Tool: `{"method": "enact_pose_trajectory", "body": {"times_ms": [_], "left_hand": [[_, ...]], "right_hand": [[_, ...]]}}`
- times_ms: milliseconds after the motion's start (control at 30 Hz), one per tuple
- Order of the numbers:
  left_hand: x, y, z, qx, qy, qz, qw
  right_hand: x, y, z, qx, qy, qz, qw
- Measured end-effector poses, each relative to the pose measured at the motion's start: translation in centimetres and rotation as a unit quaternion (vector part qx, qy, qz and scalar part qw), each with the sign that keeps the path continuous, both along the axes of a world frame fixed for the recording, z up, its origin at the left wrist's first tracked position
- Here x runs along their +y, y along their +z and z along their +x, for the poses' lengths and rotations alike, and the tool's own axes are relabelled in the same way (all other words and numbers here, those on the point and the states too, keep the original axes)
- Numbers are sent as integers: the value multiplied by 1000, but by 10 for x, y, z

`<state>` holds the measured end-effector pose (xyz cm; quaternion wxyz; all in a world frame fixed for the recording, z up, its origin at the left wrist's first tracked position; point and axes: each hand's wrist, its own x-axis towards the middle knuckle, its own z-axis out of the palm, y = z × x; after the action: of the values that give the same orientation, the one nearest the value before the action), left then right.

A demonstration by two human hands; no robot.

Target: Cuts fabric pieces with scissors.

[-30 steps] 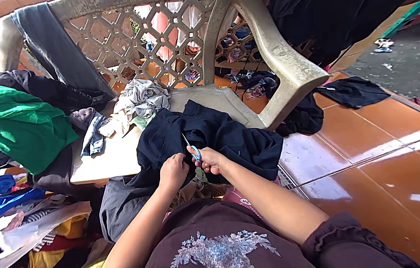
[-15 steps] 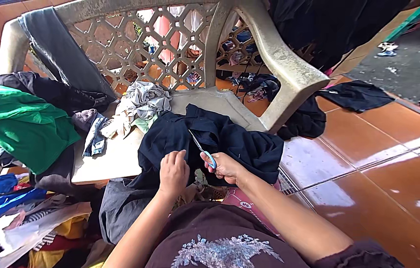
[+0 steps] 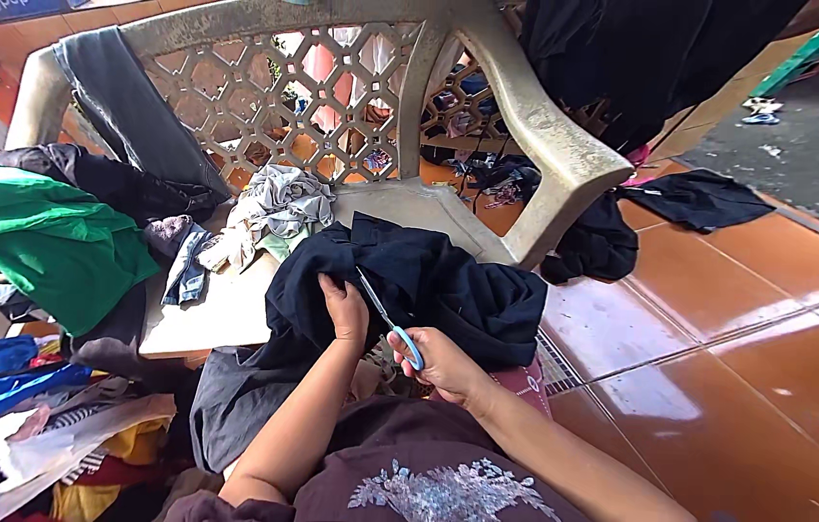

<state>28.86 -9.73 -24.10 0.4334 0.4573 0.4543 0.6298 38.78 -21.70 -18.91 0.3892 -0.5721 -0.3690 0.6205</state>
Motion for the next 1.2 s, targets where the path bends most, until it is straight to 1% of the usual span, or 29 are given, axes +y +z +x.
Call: {"method": "enact_pose_trajectory", "body": {"times_ms": [33,67,100,133,167,200,233,267,300,333,367,400,433,500,533,567,600,633,667,733,867,1033,1200], "left_hand": [[3,1,3,-60,3,10,998],[5,3,4,-95,-10,3,995],[5,5,5,-108,-30,-12,994],[6,5,4,-96,-49,-26,994],[7,3,0,-53,-63,-33,996],[7,2,-7,32,-74,-34,996],[7,1,-15,158,-70,-29,984],[5,3,-25,298,-63,-30,952],[4,8,-34,412,-66,-50,907],[4,14,-40,488,-76,-84,865],[3,20,-45,522,-82,-108,842],[2,25,-47,514,-80,-116,846],[1,28,-49,463,-79,-114,875],[-1,28,-50,281,-94,-103,949],[-3,27,-50,165,-133,-101,972],[-3,24,-51,55,-171,-91,979],[-3,21,-52,-30,-199,-78,976],[-3,19,-53,-87,-209,-68,972],[-1,17,-54,-117,-201,-66,970],[2,21,-53,-124,-151,-88,977],[2,26,-52,-115,-95,-113,982],[-2,23,-50,-98,-55,-94,989],[-4,19,-53,-115,-24,-82,990]], "right_hand": [[-1,-1,-3,5,4,5,1000],[-1,-2,-5,6,7,9,1000],[-1,-2,-6,9,5,13,1000],[-1,-2,-6,19,2,17,1000],[-2,-3,-5,36,-3,22,999],[-2,-4,-4,57,-10,27,998],[-3,-5,-1,79,-18,33,996],[-3,-5,2,103,-26,37,994],[-2,-5,6,132,-32,38,990],[-1,-3,11,157,-38,32,986],[1,-2,16,172,-37,20,984],[3,-3,19,179,-30,7,983],[5,-4,20,178,-22,-3,984],[8,-9,18,164,-3,-15,986],[8,-11,16,157,7,-17,987],[8,-14,14,150,16,-19,988],[6,-16,13,138,28,-21,990],[4,-17,13,119,40,-22,992],[0,-17,12,98,52,-21,994],[-9,-18,8,64,75,-28,995],[-19,-29,0,54,99,-65,991],[2,-38,-6,52,95,-95,990],[23,-36,-16,64,111,-61,990]]}}
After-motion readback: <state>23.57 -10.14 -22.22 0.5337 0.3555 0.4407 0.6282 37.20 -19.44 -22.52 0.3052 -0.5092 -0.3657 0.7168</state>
